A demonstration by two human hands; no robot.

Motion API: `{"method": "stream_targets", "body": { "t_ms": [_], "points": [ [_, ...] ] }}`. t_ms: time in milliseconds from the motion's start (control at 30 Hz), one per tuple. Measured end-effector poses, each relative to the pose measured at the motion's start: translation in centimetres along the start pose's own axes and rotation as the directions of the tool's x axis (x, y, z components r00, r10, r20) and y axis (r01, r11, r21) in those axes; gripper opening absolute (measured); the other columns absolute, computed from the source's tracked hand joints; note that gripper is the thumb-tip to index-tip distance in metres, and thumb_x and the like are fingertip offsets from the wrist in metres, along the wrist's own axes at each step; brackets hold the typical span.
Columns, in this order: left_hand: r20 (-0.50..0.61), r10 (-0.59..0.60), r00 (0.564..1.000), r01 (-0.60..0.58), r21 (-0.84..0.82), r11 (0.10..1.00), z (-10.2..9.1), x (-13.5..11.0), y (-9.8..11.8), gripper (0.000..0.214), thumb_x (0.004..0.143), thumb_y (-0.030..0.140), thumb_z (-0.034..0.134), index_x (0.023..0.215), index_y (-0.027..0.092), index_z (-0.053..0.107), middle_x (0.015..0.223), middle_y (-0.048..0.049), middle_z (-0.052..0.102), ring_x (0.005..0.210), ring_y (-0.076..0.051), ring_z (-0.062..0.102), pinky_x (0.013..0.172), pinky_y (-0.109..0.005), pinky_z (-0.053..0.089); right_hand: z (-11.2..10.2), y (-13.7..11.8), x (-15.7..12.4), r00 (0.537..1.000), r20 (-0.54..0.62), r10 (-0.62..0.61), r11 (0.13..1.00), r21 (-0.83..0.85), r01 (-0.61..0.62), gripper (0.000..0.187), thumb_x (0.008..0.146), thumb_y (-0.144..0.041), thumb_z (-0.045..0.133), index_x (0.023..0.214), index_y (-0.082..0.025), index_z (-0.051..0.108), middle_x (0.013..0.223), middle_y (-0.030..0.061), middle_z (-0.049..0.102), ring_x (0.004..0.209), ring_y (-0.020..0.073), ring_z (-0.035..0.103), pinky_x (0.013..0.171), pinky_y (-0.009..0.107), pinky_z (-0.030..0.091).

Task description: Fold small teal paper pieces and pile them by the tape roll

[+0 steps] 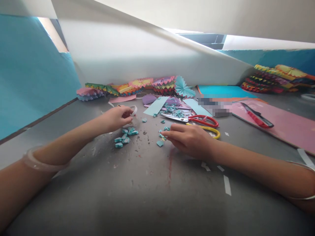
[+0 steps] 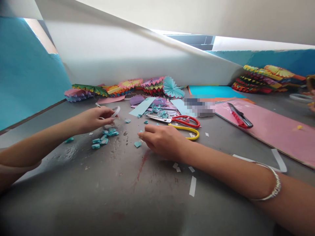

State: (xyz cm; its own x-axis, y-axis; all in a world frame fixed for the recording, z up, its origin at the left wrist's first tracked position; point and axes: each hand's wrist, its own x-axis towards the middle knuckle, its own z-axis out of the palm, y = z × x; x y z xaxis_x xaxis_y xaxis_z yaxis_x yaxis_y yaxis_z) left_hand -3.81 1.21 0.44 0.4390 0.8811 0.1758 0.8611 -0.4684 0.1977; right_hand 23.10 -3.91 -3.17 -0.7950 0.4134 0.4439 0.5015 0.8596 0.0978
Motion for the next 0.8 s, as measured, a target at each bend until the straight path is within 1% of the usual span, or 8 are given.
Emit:
{"method": "stream_targets", "body": {
  "t_ms": [67,133,200,300,433,600,733,800],
  "points": [
    [-0.043,0.042,0.998,-0.044,-0.040,0.998,-0.2,-0.1,0.7,0.018,0.079,0.030,0.048,0.083,0.014,0.056,0.078,-0.0050,0.060,0.067,-0.016,0.057,0.062,-0.027,0.045,-0.2,0.0,0.0,0.995,-0.047,0.085,0.991,0.105,-0.080,0.027,0.091,-0.021,0.040,0.108,-0.015,0.059,0.085,0.0056,0.060,0.066,0.0121,0.053,0.056,0.027,0.039],
    [-0.120,0.199,0.973,-0.200,0.003,0.980,-0.2,-0.4,1.8,0.015,0.082,0.025,0.044,0.084,0.014,0.055,0.087,-0.0075,0.058,0.075,-0.016,0.057,0.070,-0.029,0.045,-0.5,0.0,0.2,0.975,-0.073,0.209,0.946,0.266,-0.183,0.030,0.089,-0.020,0.043,0.117,-0.016,0.053,0.091,0.0054,0.060,0.068,0.0110,0.053,0.061,0.027,0.043],
    [-0.159,0.354,0.922,-0.346,0.077,0.935,-0.1,-0.8,3.0,0.016,0.084,0.017,0.039,0.084,0.014,0.054,0.091,-0.0089,0.056,0.078,-0.016,0.055,0.072,-0.029,0.045,-0.9,-0.1,0.4,0.934,-0.073,0.349,0.843,0.460,-0.279,0.038,0.088,-0.021,0.047,0.125,-0.016,0.044,0.095,0.0048,0.059,0.069,0.0098,0.054,0.063,0.026,0.047],
    [-0.107,0.447,0.888,-0.429,0.158,0.889,0.1,-1.5,4.5,0.022,0.084,0.007,0.033,0.087,0.015,0.054,0.093,-0.0082,0.058,0.076,-0.015,0.055,0.068,-0.027,0.044,-1.3,-0.3,0.7,0.882,-0.076,0.466,0.685,0.661,-0.305,0.044,0.084,-0.025,0.055,0.125,-0.018,0.037,0.102,0.0051,0.056,0.076,0.0099,0.056,0.067,0.025,0.050],
    [-0.037,0.519,0.854,-0.502,0.208,0.840,0.2,-2.5,6.2,0.024,0.081,0.002,0.035,0.092,0.015,0.053,0.096,-0.0081,0.059,0.082,-0.017,0.057,0.072,-0.029,0.045,-1.6,-0.6,1.0,0.869,-0.115,0.482,0.616,0.749,-0.242,0.031,0.081,-0.029,0.061,0.105,-0.021,0.044,0.102,0.0029,0.055,0.083,0.0118,0.059,0.070,0.027,0.051],
    [0.042,0.520,0.853,-0.519,0.173,0.837,0.1,-3.1,7.5,0.024,0.085,0.006,0.031,0.097,0.012,0.050,0.093,-0.0100,0.058,0.074,-0.017,0.056,0.067,-0.030,0.045,-1.9,-0.9,1.2,0.872,-0.115,0.476,0.532,0.827,-0.181,0.022,0.079,-0.027,0.063,0.091,-0.021,0.045,0.093,-0.0001,0.056,0.084,0.0124,0.061,0.073,0.029,0.054],
    [0.015,0.545,0.839,-0.542,0.119,0.832,0.1,-3.2,7.8,0.016,0.091,0.024,0.036,0.093,0.014,0.049,0.084,-0.0069,0.058,0.070,-0.017,0.055,0.064,-0.029,0.044,-2.1,-1.2,1.4,0.863,-0.088,0.497,0.397,0.908,-0.136,0.032,0.077,-0.021,0.065,0.095,-0.022,0.039,0.090,-0.0016,0.057,0.082,0.0112,0.062,0.075,0.029,0.054],
    [-0.042,0.550,0.834,-0.545,0.088,0.834,0.0,-3.2,7.9,0.021,0.091,0.035,0.039,0.089,0.016,0.047,0.072,-0.0025,0.056,0.061,-0.015,0.052,0.057,-0.026,0.042,-2.3,-1.2,1.4,0.854,-0.107,0.510,0.383,0.917,-0.114,0.036,0.075,-0.020,0.067,0.096,-0.023,0.038,0.087,-0.0024,0.059,0.082,0.0112,0.062,0.074,0.029,0.053]
  ]
}}
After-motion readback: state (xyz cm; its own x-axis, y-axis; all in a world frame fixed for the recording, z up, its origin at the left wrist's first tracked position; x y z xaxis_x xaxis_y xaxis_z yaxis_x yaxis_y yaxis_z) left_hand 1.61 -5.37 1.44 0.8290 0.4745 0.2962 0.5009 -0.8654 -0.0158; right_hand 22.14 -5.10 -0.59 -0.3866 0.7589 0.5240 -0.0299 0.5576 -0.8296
